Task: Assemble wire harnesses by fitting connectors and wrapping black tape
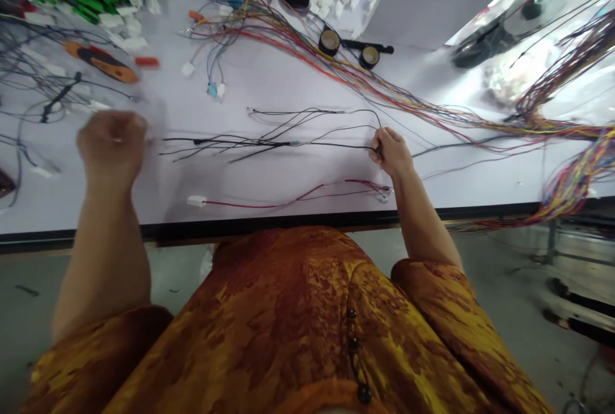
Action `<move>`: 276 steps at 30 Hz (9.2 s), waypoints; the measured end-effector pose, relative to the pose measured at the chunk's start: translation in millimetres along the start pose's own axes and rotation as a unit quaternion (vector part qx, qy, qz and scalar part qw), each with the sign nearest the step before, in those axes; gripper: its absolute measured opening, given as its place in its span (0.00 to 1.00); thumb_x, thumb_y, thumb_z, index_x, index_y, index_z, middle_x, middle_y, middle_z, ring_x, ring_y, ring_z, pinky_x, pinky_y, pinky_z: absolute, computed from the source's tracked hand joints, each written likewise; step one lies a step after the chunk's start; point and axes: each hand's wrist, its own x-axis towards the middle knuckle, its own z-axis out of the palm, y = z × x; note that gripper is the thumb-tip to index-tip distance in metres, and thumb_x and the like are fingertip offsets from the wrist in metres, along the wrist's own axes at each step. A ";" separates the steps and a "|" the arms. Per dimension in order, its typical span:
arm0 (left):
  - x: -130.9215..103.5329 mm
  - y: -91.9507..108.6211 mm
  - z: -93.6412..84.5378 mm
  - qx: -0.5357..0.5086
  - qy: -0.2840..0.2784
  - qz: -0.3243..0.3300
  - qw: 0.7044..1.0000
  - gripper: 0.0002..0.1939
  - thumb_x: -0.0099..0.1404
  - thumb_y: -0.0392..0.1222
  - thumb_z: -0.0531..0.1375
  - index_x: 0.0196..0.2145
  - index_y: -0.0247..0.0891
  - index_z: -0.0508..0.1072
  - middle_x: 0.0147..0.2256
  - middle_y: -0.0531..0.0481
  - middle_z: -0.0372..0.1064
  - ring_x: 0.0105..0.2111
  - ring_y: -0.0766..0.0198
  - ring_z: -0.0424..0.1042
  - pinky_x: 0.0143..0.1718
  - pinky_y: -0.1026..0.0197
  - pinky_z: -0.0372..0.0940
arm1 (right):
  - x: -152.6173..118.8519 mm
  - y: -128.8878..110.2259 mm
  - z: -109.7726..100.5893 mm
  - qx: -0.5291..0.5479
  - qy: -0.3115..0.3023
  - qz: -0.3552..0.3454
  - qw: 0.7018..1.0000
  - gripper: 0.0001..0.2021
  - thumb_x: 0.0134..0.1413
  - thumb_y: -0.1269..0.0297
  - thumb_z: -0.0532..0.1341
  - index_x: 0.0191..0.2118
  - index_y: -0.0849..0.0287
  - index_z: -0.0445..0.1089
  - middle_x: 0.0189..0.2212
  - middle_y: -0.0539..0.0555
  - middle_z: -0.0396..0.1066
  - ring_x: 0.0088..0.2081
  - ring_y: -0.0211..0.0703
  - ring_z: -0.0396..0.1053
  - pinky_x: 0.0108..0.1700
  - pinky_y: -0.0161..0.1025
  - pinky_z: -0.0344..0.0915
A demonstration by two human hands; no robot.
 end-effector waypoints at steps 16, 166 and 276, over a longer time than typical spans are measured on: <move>-144.5 158.1 219.8 -0.310 -0.464 0.038 0.829 0.06 0.65 0.29 0.59 0.39 0.35 0.73 0.29 0.54 0.71 0.22 0.74 0.67 0.26 0.69 0.62 | -9.0 1.0 -27.3 0.024 -0.198 -0.004 0.980 0.11 0.48 0.62 0.68 0.35 0.57 0.68 0.27 0.47 0.71 0.27 0.37 0.73 0.25 0.32 0.67; -9.3 -45.1 -9.5 -0.439 -0.145 0.028 0.886 0.03 0.62 0.34 0.65 0.35 0.39 0.76 0.19 0.58 0.59 0.18 0.73 0.59 0.20 0.70 0.59 | -48.4 10.8 133.0 -0.356 -0.298 -0.372 0.804 0.13 0.65 0.60 0.56 0.41 0.60 0.76 0.34 0.56 0.75 0.36 0.43 0.71 0.41 0.40 0.65; -74.1 -73.3 25.8 -0.531 -0.146 -0.070 0.832 0.17 0.47 0.46 0.78 0.32 0.39 0.79 0.35 0.51 0.78 0.32 0.70 0.75 0.36 0.68 0.72 | -85.3 -2.4 259.3 -0.172 -0.457 -0.281 0.826 0.09 0.59 0.63 0.62 0.31 0.62 0.75 0.28 0.49 0.72 0.31 0.35 0.64 0.37 0.36 0.59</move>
